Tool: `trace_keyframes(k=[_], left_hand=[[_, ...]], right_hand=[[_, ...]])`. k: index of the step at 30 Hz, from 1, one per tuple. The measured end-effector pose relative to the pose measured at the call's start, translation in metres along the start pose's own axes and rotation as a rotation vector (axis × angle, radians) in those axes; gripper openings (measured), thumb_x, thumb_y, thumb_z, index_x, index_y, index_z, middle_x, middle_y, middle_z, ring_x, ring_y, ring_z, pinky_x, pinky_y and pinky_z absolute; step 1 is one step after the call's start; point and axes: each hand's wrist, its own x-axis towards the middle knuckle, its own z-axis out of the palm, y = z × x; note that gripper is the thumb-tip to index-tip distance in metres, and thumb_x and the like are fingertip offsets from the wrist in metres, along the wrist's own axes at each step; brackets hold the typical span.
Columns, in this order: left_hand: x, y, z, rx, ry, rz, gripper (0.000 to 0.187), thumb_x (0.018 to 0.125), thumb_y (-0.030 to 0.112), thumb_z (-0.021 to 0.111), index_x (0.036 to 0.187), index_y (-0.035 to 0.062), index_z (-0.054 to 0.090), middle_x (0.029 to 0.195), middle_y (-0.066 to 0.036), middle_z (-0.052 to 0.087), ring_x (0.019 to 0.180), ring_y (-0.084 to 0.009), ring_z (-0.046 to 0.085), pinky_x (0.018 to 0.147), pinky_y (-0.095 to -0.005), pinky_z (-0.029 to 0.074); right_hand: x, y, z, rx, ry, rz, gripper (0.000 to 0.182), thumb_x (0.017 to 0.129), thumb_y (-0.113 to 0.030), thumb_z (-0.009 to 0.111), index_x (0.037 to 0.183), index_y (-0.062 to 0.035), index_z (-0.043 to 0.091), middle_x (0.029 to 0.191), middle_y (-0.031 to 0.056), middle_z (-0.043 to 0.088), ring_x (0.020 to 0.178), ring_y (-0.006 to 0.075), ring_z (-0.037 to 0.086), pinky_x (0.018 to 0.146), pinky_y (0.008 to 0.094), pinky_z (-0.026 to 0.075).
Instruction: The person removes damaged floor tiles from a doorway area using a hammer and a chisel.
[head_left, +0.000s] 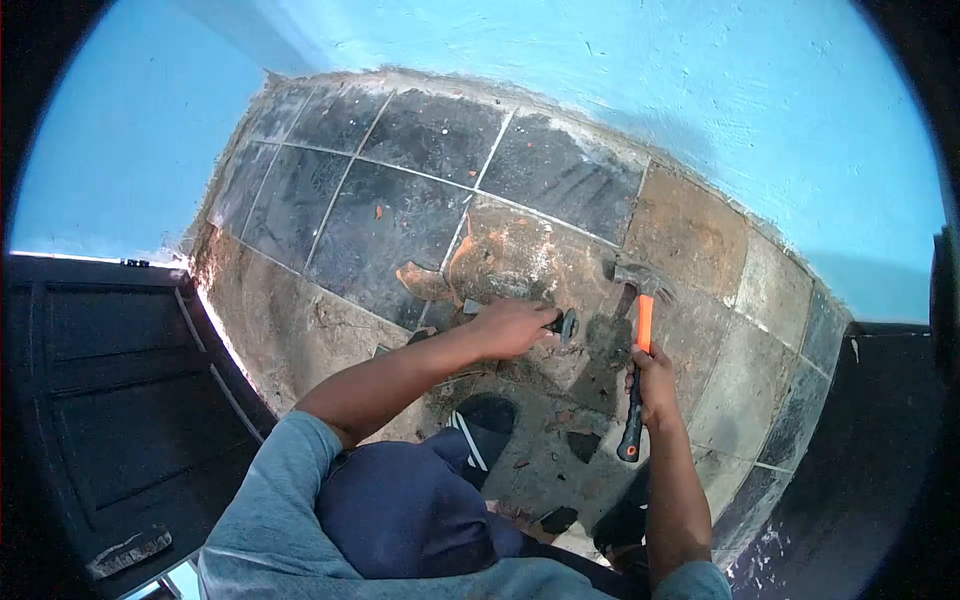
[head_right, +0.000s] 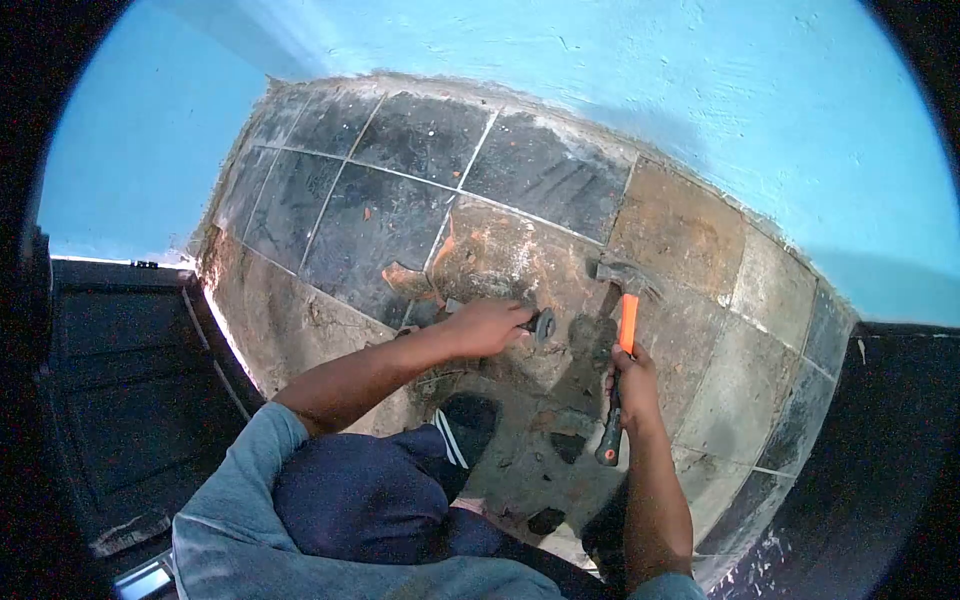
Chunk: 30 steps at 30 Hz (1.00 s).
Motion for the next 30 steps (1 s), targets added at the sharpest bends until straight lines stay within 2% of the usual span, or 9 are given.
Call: trace_keyframes(k=[7,10,14,16,18,21,24,26,30], left_hand=[[0.007,-0.003,0.013,0.125,0.108,-0.053,0.037,0.101,0.029,0.053,0.127,0.0023,0.053,0.11,-0.018,0.063,0.105,-0.0393,0.062,0.086,-0.0509,0.052],[0.007,-0.009,0.02,0.219,0.314,0.165,0.032,0.099,0.026,0.054,0.12,0.0018,0.057,0.11,-0.013,0.061,0.108,-0.0327,0.058,0.093,-0.0455,0.048],[0.005,-0.001,0.016,0.355,0.164,0.126,0.031,0.095,0.024,0.057,0.117,0.0023,0.061,0.115,-0.01,0.06,0.113,-0.0247,0.054,0.096,-0.042,0.04],[0.004,-0.002,0.017,0.325,0.178,0.133,0.031,0.094,0.023,0.057,0.116,0.0023,0.062,0.114,-0.01,0.06,0.112,-0.0254,0.055,0.096,-0.0423,0.037],[0.004,-0.008,0.023,0.36,0.16,0.141,0.032,0.092,0.023,0.059,0.117,0.0029,0.061,0.115,-0.011,0.06,0.113,-0.0265,0.055,0.098,-0.0435,0.037],[-0.002,-0.021,0.036,0.365,0.125,0.117,0.034,0.091,0.024,0.06,0.117,0.0031,0.061,0.116,-0.011,0.06,0.115,-0.0277,0.055,0.099,-0.0446,0.037],[-0.019,-0.045,0.038,0.364,0.163,0.114,0.033,0.09,0.021,0.06,0.117,0.0024,0.061,0.115,-0.012,0.059,0.113,-0.0274,0.055,0.098,-0.0442,0.037],[-0.023,-0.049,0.031,0.333,0.214,0.122,0.034,0.088,0.018,0.06,0.117,0.0013,0.061,0.113,-0.012,0.059,0.112,-0.0278,0.056,0.098,-0.0442,0.038],[-0.027,-0.021,0.013,0.228,0.254,0.186,0.039,0.085,0.015,0.062,0.121,-0.0015,0.058,0.113,-0.012,0.057,0.111,-0.0297,0.056,0.1,-0.0441,0.041]], right_hand=[[-0.014,-0.023,-0.046,0.051,0.281,-0.225,0.013,0.1,-0.014,0.057,0.11,-0.006,0.055,0.073,-0.0001,0.052,0.058,0.0119,0.052,0.052,0.0281,0.045],[-0.029,-0.041,-0.056,0.162,0.364,-0.38,0.013,0.1,-0.014,0.056,0.11,-0.008,0.05,0.075,0.0008,0.053,0.058,0.0124,0.051,0.052,0.0278,0.045],[-0.045,0.006,-0.045,0.052,0.44,-0.504,0.017,0.099,-0.01,0.053,0.114,-0.0089,0.044,0.079,0.0026,0.053,0.059,0.0126,0.051,0.052,0.0289,0.045],[-0.065,0.055,-0.006,0.062,0.302,-0.343,0.018,0.097,-0.007,0.052,0.113,-0.0068,0.045,0.08,0.0029,0.052,0.062,0.0127,0.052,0.054,0.0301,0.046],[-0.091,0.062,0.044,-0.284,0.104,-0.195,0.005,0.094,-0.005,0.047,0.096,-0.0091,0.046,0.07,0.0024,0.05,0.054,0.0146,0.052,0.047,0.0303,0.045],[-0.076,0.083,0.046,-0.149,0.041,-0.175,0.005,0.093,-0.006,0.048,0.098,-0.0088,0.047,0.07,0.0019,0.05,0.054,0.0139,0.052,0.046,0.0297,0.046],[-0.082,0.023,0.031,-0.015,0.128,-0.073,0.007,0.092,-0.007,0.048,0.099,-0.0087,0.047,0.07,0.0023,0.05,0.052,0.0136,0.051,0.046,0.03,0.046],[-0.064,0.018,-0.005,-0.016,0.212,-0.187,0.02,0.092,-0.004,0.049,0.111,-0.0061,0.045,0.075,0.0027,0.051,0.055,0.0134,0.053,0.047,0.0304,0.047],[-0.044,-0.027,-0.043,-0.061,0.428,-0.372,0.009,0.092,-0.007,0.047,0.101,-0.0084,0.046,0.07,0.0025,0.049,0.049,0.0125,0.05,0.045,0.0287,0.044]])
